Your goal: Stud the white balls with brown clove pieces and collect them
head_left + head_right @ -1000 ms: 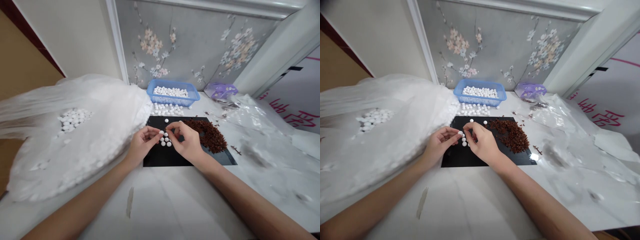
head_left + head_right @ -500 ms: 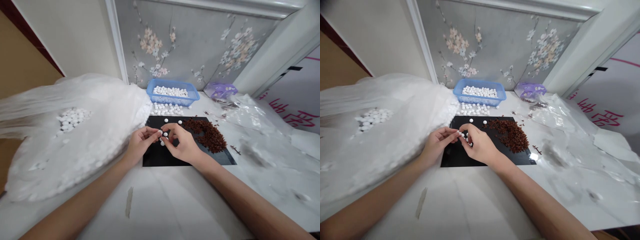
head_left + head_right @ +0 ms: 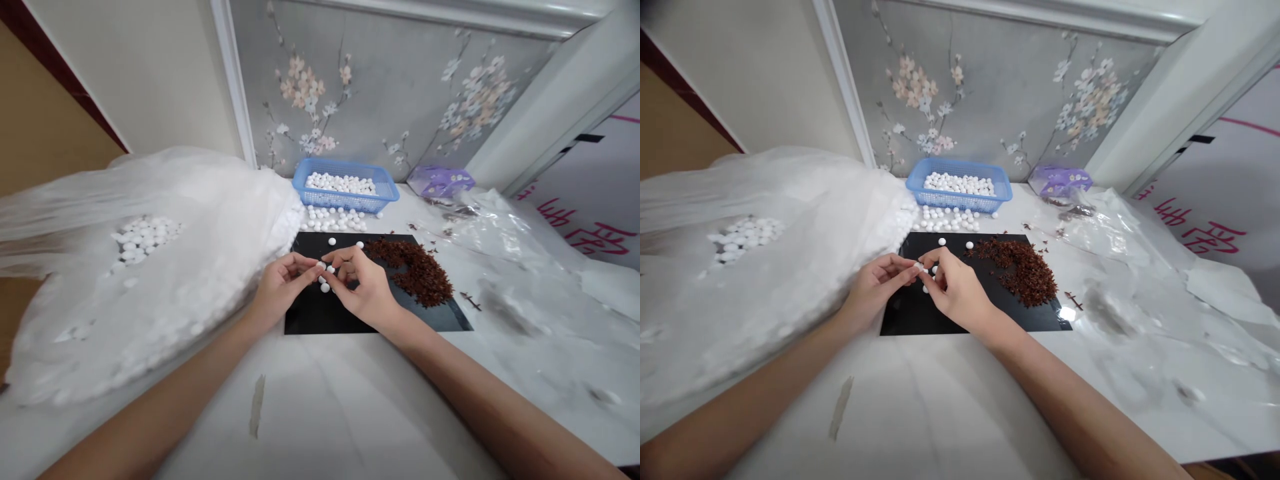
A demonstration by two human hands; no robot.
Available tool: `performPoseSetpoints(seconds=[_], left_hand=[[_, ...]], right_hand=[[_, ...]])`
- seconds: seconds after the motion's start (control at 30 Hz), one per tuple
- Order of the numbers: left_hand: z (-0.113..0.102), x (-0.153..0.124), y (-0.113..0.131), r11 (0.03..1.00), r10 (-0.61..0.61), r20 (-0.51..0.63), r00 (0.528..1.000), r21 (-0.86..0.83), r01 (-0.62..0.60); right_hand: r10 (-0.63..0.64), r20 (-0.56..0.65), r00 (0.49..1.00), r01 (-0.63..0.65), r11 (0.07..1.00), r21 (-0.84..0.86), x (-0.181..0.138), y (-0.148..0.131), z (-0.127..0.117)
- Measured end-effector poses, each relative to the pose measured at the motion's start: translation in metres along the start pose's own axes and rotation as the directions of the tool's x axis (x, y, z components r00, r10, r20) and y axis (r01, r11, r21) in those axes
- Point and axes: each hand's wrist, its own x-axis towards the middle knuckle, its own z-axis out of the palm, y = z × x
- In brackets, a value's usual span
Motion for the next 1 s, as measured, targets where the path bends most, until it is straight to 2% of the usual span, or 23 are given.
performPoseSetpoints(seconds=[0.33, 0.7, 0.83, 1.0], left_hand=[[-0.0009, -0.0004, -0.002, 1.0, -0.001, 0.049, 0.999, -0.011, 0.001], [-0.0026, -0.0007, -0.0018, 0.999, 0.005, 0.09, 0.996, 0.031, -0.008], [-0.0035, 0.0011, -0.0043, 0.999, -0.006, 0.094, 0.996, 0.053, 0.001], [-0.003, 0.0038, -0.0067, 0.996, -0.048, 0.087, 0.995, 0.074, 0.042]], right_hand=[[0.01, 0.035, 0.999, -0.011, 1.0, 0.019, -0.0006, 0.0035, 0.0003], [0.012, 0.088, 0.996, -0.008, 0.999, -0.046, 0.0009, 0.0011, -0.0033], [-0.027, 0.112, 0.993, 0.039, 0.994, -0.101, 0.001, 0.0017, -0.003], [-0.12, 0.317, 0.941, 0.234, 0.906, -0.352, 0.0031, 0.0029, -0.0078]])
